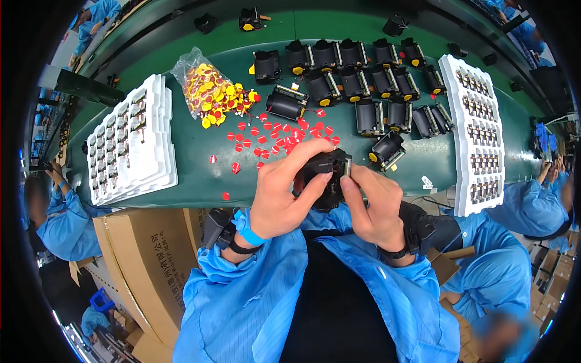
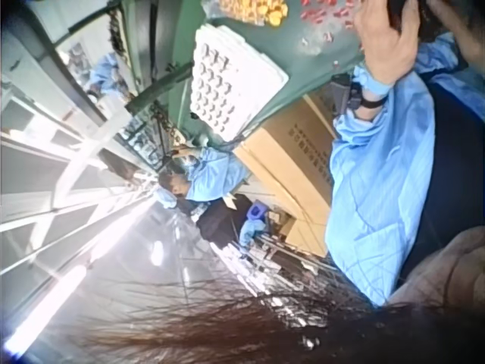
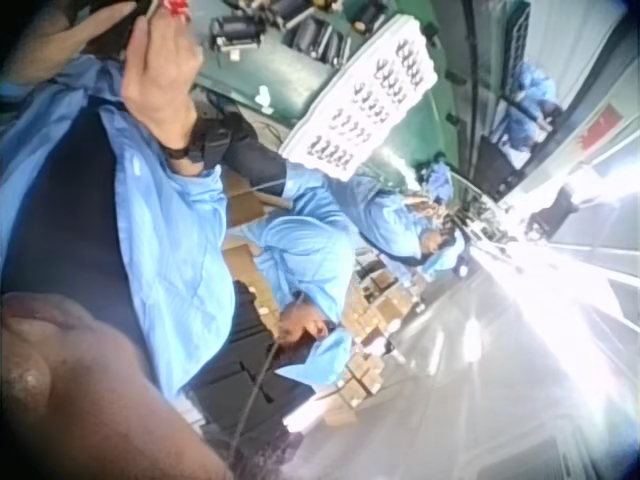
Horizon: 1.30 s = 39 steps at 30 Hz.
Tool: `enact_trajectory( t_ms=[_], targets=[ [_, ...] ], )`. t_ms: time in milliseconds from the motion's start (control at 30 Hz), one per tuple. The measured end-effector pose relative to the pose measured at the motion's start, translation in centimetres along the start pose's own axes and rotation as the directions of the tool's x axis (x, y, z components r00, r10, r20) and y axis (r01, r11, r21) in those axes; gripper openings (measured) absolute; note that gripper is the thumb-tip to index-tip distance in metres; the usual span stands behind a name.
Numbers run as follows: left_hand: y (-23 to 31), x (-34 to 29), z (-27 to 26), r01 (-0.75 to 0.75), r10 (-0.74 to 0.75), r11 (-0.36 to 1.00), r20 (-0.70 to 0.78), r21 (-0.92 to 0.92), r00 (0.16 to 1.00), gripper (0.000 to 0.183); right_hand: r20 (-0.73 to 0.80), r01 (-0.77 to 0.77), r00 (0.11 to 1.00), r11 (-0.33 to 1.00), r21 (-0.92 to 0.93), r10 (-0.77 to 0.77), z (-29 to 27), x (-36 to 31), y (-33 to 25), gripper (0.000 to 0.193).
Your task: Assembling small electronic modules and plastic housings at a factory workstation.
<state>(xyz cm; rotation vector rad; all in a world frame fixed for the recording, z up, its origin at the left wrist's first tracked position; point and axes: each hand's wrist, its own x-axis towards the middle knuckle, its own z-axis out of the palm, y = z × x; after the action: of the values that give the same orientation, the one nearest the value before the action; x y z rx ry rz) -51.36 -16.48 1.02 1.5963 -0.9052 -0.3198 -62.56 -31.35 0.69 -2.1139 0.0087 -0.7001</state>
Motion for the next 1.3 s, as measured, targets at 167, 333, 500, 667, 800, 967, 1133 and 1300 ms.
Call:
enact_trajectory(
  t_ms=[167, 333, 500, 667, 800, 967, 1133, 1300],
  targets=[
    [0.2, -0.2, 0.2, -0.025, 0.026, 1.0, -0.074, 0.008, 0.997, 0.035, -0.008, 0.051, 0.999, 0.998, -0.023, -0.051, 0.3, -0.1, -0.6, 0.018],
    [0.5, -0.5, 0.5, -0.033, 0.048, 0.992, -0.118, 0.12, 0.992, 0.036, -0.021, 0.102, 0.994, 0.982, -0.162, -0.106, 0.5, 0.1, -1.4, 0.019],
    [0.1, -0.9, 0.1, -0.202, 0.206, 0.976, -0.045, 0.088, 0.978, 0.034, 0.09, -0.139, 0.987, 0.985, 0.106, 0.129, -0.6, 0.8, -1.0, 0.01],
    [-0.7, -0.9, -0.7, -0.275, 0.274, 0.956, 0.025, 0.105, 0.961, 0.04, 0.117, -0.238, 0.969, 0.943, 0.232, 0.216, 0.3, 1.0, -0.5, 0.009],
    [-1.5, -1.6, -0.9, -0.242, 0.243, 0.96, 0.009, 0.143, 0.97, 0.035, 0.111, -0.114, 0.988, 0.993, 0.022, 0.11, 0.6, 1.9, -1.9, 0.015],
    [-1.6, -1.2, -1.3, -0.336, 0.394, 0.908, -0.241, 0.251, 0.887, 0.04, 0.148, -0.008, 0.989, 0.999, 0.039, 0.002, 1.5, 5.2, -1.9, 0.015],
    [-1.0, -0.9, -4.5, -0.2, 0.324, 0.937, -0.499, 0.287, 0.803, 0.062, 0.057, 0.062, 0.997, 0.954, -0.293, -0.048, 1.8, 20.4, 3.9, 0.027],
    [-0.4, -5.1, -8.1, -0.13, 0.354, 0.904, -0.543, 0.408, 0.761, 0.044, 0.032, -0.382, 0.898, 0.814, -0.438, 0.439, 2.1, 32.0, 19.1, 0.024]
  ],
)
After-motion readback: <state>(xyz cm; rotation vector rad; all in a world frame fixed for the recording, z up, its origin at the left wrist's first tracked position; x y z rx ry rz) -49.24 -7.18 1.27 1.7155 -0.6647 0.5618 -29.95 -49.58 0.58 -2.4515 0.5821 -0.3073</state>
